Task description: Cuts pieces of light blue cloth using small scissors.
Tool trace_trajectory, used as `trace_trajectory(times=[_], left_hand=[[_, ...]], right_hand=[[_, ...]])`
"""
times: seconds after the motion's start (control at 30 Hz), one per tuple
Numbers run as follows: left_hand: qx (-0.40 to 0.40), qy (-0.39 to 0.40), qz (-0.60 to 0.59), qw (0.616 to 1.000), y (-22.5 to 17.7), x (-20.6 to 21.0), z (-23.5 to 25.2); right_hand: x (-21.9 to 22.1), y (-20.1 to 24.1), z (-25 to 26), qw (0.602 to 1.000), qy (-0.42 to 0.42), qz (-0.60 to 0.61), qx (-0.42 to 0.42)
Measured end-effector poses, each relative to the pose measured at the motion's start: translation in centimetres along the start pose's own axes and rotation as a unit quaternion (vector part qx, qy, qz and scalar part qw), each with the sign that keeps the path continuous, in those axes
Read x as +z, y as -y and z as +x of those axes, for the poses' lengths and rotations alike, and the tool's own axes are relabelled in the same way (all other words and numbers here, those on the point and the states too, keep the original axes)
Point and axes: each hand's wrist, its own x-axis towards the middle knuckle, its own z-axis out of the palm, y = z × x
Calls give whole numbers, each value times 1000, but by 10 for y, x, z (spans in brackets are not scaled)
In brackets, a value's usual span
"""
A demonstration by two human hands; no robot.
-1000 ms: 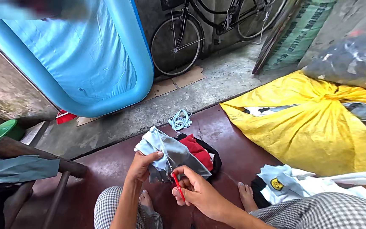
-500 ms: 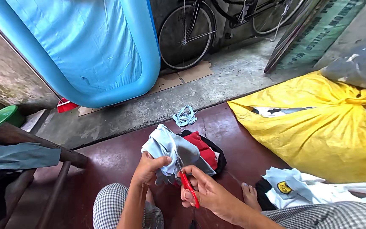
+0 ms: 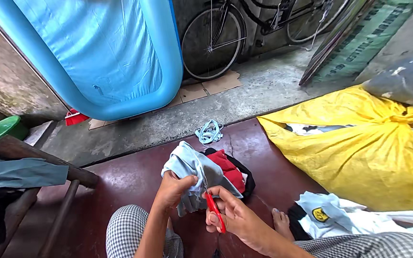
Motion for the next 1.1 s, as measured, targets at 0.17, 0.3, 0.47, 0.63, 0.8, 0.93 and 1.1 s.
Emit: trace_trajectory(times=[0.17,0.3,0.47,0.63,0.8,0.93,1.1], left_hand=[[1,3,-13,1000,1,2,-1],[8,-5,-20,1000,2,2,-1],[-5,-15,-10,1000,2,4,-2],[-13,-9,5,1000,3,6,-3],[-22,-9,-4,1000,5,9,-5],[-24,-2,9,1000,10,10,-5],[-16,12,45,999,14,7,-5]], right_hand=[[1,2,0,1000,-7,12,-2],[2,3,1,1000,-9,18,-9],[4,5,1,999,-30,24,15],[4,5,0,999,-37,20,20],[4,4,1,999,-36,33,18],[3,5,0,999,-21,34,25],[-1,8,0,999,-13,37,30]])
